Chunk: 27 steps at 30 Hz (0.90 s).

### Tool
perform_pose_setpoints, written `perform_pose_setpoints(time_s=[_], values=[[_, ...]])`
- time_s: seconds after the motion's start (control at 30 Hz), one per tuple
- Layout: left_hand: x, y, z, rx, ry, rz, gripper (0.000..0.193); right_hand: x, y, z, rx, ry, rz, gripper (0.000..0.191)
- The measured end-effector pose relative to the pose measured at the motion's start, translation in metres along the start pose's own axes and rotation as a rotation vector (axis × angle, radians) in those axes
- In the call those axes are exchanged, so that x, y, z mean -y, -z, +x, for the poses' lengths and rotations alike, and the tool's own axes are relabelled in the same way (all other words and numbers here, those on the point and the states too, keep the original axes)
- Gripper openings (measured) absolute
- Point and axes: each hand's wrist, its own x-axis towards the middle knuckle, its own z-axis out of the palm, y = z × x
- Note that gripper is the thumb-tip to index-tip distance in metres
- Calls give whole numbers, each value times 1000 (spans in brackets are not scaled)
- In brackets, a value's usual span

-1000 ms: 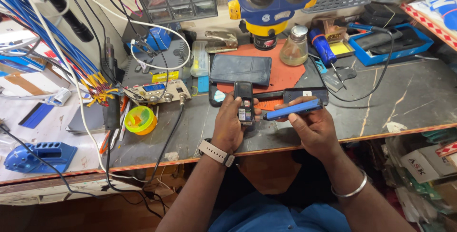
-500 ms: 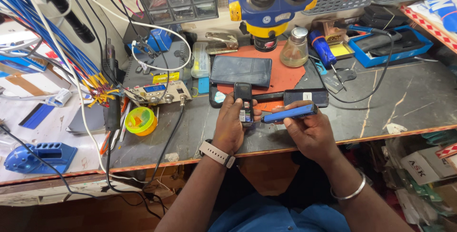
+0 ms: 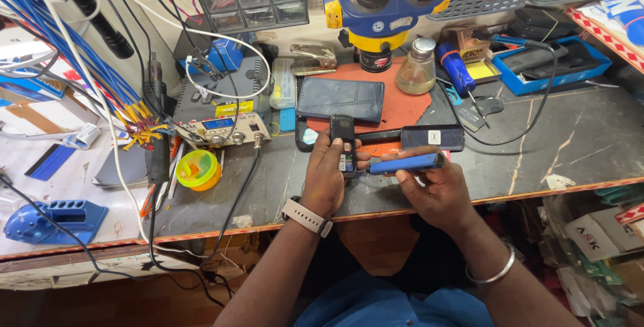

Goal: The person disassembles a feature phone using a blue prying tool, removes the back cover and battery, then uses an orange plastic spudger to separate the front keypad assembly from the main body. They place the keypad on the table and use a hot air gun to apply heat to the exposed circuit board.

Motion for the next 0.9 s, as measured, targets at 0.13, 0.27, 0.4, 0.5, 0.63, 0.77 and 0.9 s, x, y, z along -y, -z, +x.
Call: perform_pose_setpoints(time_s=[0.13, 0.27, 0.4, 0.5, 0.63, 0.77, 0.9], values=[[2, -1, 3, -14, 9, -11, 23, -1, 0, 1, -24, 6, -110, 28], [1, -2, 4, -15, 10, 1, 22, 2, 0, 4, -26, 48, -157, 27], [0, -4, 2, -22, 21, 3, 23, 5, 1, 6, -25, 43, -257, 25], [1, -5, 2, -12, 19, -4, 23, 6, 2, 6, -17, 40, -192, 25], [5, -4, 2, -7, 6, -6, 24, 7, 3, 5, -16, 77, -146, 26], [9, -1, 1, -20, 5, -22, 23, 7, 3, 2, -30, 38, -274, 22], [12, 0, 5, -21, 9, -30, 22, 4, 5, 1, -27, 63, -249, 21]])
